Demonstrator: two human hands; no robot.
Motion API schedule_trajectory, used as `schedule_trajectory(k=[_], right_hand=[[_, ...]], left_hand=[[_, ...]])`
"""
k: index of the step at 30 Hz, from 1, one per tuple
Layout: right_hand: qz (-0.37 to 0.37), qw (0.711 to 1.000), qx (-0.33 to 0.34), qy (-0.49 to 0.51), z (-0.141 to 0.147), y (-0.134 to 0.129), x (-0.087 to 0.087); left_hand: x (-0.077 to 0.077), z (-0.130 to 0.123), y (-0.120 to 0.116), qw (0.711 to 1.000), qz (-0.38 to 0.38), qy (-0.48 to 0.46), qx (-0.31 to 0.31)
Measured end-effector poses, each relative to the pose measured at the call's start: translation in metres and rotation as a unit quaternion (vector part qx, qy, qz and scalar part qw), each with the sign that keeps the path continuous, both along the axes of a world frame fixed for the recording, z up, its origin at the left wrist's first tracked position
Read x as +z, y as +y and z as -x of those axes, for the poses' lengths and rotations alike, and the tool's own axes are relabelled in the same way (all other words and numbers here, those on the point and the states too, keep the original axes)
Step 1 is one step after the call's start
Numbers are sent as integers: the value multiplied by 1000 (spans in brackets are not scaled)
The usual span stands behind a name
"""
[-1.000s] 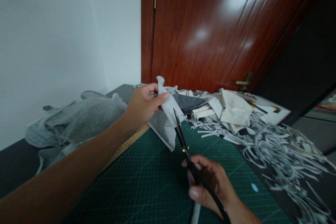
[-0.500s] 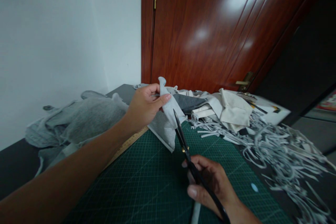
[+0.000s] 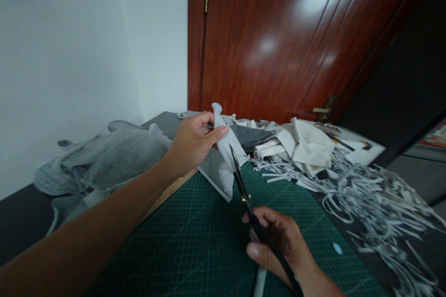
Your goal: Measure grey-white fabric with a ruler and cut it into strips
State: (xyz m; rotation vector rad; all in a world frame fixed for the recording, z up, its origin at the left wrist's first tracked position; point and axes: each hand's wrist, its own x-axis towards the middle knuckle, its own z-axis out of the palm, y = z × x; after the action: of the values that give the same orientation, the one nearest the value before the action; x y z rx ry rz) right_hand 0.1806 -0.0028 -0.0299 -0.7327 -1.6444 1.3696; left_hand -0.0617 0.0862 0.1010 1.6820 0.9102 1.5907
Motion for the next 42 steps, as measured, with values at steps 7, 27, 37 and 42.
schedule_trajectory(k=[7,27,37,42], right_hand=[[-44,999,11,27,3,4,-8],[-10,1000,-6,-8,3,0,-7],[1,1000,-13,-11,5,0,-9],[-11,1000,-29,-4,5,1,-13]], left_hand=[[-1,-1,1,1000,-10,-22,-2],[5,-8,-4,987,38,-154,-29],[4,-8,-6,970,67,-209,-106],[4,-9,-6,960,79,-226,-145]])
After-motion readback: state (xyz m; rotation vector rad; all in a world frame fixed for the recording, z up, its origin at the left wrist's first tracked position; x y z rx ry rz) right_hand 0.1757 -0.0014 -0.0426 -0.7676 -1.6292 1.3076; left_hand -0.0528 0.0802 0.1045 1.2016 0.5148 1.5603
